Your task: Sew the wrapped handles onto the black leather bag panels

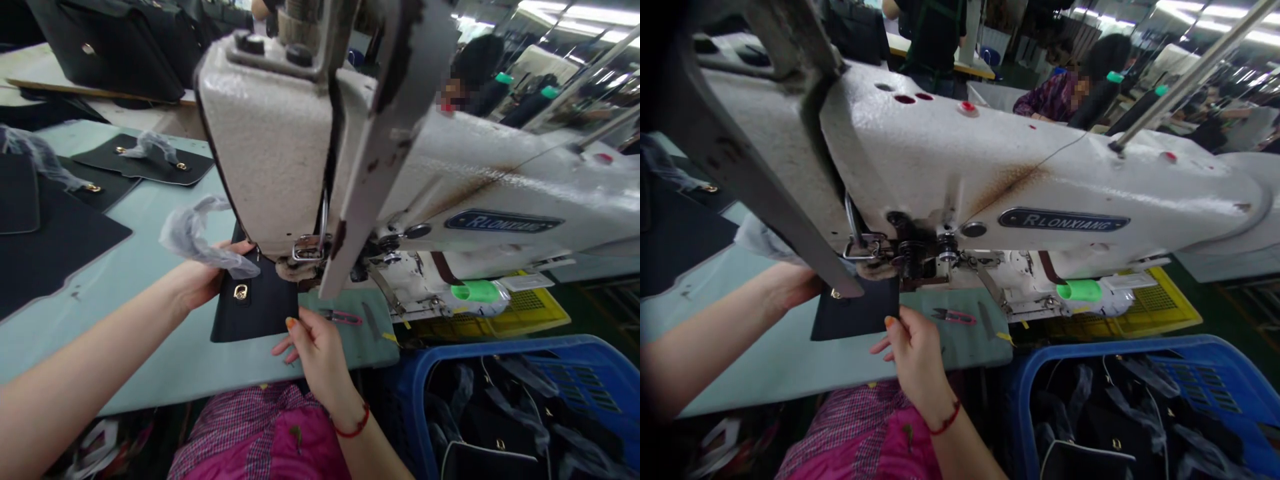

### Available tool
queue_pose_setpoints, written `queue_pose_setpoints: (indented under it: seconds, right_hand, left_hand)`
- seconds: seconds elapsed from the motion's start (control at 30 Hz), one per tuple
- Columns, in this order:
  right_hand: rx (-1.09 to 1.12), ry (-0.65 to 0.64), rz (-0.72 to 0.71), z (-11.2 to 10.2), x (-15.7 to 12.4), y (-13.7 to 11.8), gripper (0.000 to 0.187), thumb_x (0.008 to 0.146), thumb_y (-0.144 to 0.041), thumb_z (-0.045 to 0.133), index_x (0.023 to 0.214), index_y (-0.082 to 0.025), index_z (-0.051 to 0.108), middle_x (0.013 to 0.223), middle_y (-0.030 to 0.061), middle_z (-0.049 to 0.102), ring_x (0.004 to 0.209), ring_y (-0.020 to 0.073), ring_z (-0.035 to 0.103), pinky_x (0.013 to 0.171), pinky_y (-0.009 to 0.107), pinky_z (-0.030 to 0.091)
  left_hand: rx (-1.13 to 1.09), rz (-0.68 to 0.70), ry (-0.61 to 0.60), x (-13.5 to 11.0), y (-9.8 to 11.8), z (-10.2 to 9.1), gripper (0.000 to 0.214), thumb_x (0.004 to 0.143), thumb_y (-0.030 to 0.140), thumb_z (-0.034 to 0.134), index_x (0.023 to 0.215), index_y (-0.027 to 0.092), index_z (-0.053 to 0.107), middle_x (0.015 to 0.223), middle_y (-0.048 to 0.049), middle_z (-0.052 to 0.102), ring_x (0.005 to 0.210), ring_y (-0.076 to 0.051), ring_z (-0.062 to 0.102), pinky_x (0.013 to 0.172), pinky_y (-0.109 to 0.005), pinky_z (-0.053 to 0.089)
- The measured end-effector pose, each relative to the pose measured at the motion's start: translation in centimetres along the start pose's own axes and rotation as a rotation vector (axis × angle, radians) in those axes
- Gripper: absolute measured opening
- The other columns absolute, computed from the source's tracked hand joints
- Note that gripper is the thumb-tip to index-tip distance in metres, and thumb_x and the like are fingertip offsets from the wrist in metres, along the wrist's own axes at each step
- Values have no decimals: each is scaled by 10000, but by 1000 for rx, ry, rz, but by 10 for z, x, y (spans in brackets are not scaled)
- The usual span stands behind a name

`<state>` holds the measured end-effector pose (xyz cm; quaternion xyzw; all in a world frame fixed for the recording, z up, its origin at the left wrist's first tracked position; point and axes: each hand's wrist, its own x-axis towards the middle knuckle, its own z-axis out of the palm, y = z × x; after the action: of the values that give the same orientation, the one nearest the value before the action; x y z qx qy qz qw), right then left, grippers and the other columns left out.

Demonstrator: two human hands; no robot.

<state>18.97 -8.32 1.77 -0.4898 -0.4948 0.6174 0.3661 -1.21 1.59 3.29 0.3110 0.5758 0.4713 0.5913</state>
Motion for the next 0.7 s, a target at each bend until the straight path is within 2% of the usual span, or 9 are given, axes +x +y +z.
queue_pose_setpoints:
  seconds: [0.07,0.17,0.2,0.27,0.3,0.37,0.47,0.57,0.7]
  right_hand:
    - [56,-33,14,0,-5,-2,389,946,-490,455,1111,-194,648,896,58,681,678,146,711,475,149,474]
    - [162,-69,38,-1,-7,-3,419,934,-518,469,1080,-169,649,876,69,691,654,140,707,460,138,455]
    - [196,-81,44,-1,-7,-3,418,931,-518,477,1071,-164,649,818,58,688,625,134,700,459,136,452]
    - [252,-102,48,-1,-5,-1,403,929,-506,492,1063,-161,651,702,30,671,557,120,678,459,137,452]
    - [272,-112,42,-1,-4,0,399,930,-501,493,1065,-160,651,664,20,664,530,114,666,460,139,455]
    - [279,-119,27,-1,-4,1,409,934,-503,483,1082,-159,649,648,19,666,510,112,657,459,146,459]
    - [201,-86,12,-1,-8,-2,415,942,-500,464,1137,-181,642,813,49,712,536,104,669,465,149,461]
    - [104,-46,-7,-2,-15,-6,363,943,-454,483,1158,-212,648,957,57,720,589,102,688,482,150,468]
    - [55,-16,1,-1,-19,-7,335,936,-445,510,1086,-186,660,938,63,735,619,117,696,488,160,466]
  left_hand:
    - [-103,-114,-35,-19,-23,-16,460,804,441,653,1125,113,682,963,-74,763,1054,-304,650,976,-512,449]
    - [-337,-188,110,-62,-57,-25,515,769,689,564,1054,291,724,1071,-13,750,1119,-296,632,951,-437,495]
    - [-421,-147,114,-77,-65,-22,564,719,745,568,1051,317,724,1143,-20,727,1148,-310,619,935,-432,513]
    - [-528,-125,-43,-100,-77,-6,731,571,775,670,1144,321,689,1263,-59,668,1194,-368,583,937,-489,519]
    - [-543,-97,-91,-107,-79,5,756,557,736,714,1172,297,679,1273,-85,660,1186,-378,586,942,-502,517]
    - [-517,-89,-143,-111,-81,26,702,610,646,743,1160,212,691,1213,-136,685,1129,-370,621,950,-497,516]
    - [-429,-137,-77,-100,-80,46,531,719,499,728,1111,142,708,1119,-138,721,1061,-313,661,956,-439,521]
    - [-365,-134,26,-91,-80,48,528,714,399,760,1177,159,672,1145,-103,714,1101,-284,648,962,-409,524]
    - [-184,-123,148,-95,-79,44,525,681,435,779,1104,135,700,1157,-124,706,1113,-309,641,995,-454,498]
